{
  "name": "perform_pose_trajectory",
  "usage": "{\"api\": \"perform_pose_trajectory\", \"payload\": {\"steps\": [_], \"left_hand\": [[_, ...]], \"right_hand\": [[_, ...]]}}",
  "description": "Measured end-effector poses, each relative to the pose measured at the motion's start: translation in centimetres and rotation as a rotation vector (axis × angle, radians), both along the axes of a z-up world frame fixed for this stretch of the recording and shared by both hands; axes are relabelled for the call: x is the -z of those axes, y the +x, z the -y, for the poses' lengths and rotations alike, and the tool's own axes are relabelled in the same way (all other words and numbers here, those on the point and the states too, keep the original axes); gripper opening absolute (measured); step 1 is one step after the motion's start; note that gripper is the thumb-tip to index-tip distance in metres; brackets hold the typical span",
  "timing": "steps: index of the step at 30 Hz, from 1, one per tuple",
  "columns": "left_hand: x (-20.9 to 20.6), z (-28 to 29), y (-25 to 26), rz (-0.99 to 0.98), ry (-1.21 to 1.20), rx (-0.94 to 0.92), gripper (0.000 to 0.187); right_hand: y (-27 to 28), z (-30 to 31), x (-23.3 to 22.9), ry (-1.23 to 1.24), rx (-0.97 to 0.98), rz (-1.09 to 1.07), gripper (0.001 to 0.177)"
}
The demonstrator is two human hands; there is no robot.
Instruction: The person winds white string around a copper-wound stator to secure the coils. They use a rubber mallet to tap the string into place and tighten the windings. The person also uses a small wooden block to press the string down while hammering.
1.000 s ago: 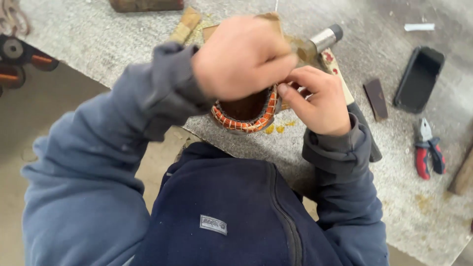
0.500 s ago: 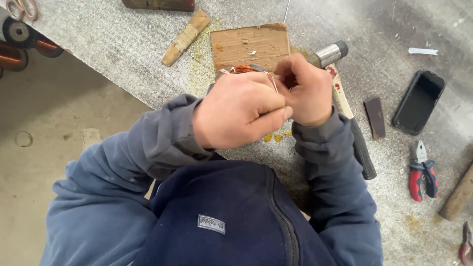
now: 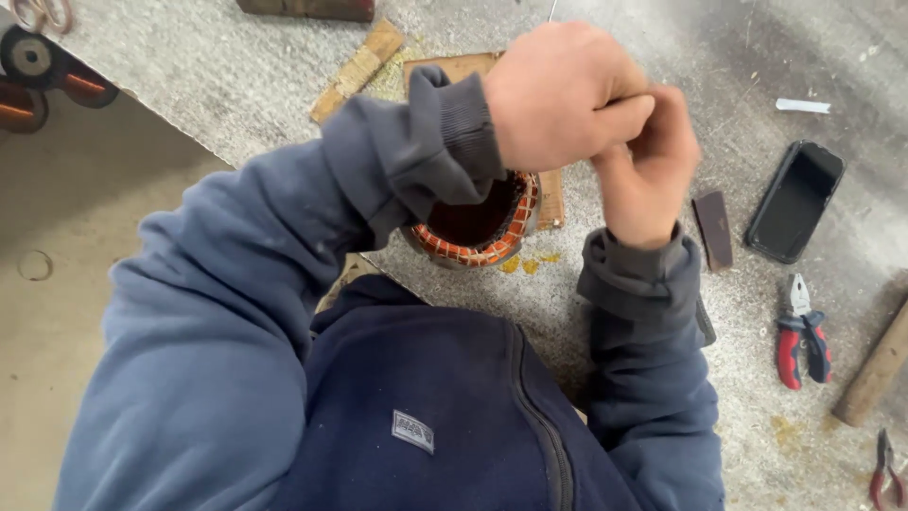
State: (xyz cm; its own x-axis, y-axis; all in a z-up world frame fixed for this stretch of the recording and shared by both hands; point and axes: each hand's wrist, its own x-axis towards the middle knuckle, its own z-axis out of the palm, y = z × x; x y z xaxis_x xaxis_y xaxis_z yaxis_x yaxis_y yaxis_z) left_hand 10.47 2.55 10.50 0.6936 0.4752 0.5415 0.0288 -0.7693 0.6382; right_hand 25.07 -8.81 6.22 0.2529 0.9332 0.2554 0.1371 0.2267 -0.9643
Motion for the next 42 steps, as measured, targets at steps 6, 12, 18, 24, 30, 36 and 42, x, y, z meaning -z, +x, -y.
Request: {"api": "perform_pose_trajectory", "payload": {"steps": [6,12,18,24,30,36,42], "left_hand": [[0.7,-1.3,2.6,-0.173,-0.166,-0.084,0.030],[1.7,-2.2,3.0,-0.077,-0.127,0.019,0.032],[1.3,-1.3,-3.8,0.116,-0.202,0.181,0.023],[-0.5,9.3,-10.5,-0.213,0.072,-0.310,0.024],[4.7,12.3,-9.3,-0.359,0.269,-0.334,0.067],[4.7,9.5,-10.2,-0.477,0.369,-0.049,0.068],[3.4,0.3,-12.7,-0.618,0.691,0.122,0.051]], "right_hand": [[-0.2,0.1,1.1,-0.129,-0.346,-0.192,0.021],[-0.2,-1.3,4.7,-0.156,-0.345,-0.843,0.022],[0.2,-1.4,5.6,-0.129,-0.343,-0.887,0.035],[-1.3,-1.9,0.0,-0.187,-0.291,-0.894,0.028],[-0.1,-2.0,-0.3,-0.110,-0.472,-1.058,0.039],[0.7,1.2,-1.5,-0.106,-0.316,-0.915,0.031],[-0.6,6.0,-1.3,-0.015,-0.189,-0.948,0.034]]}}
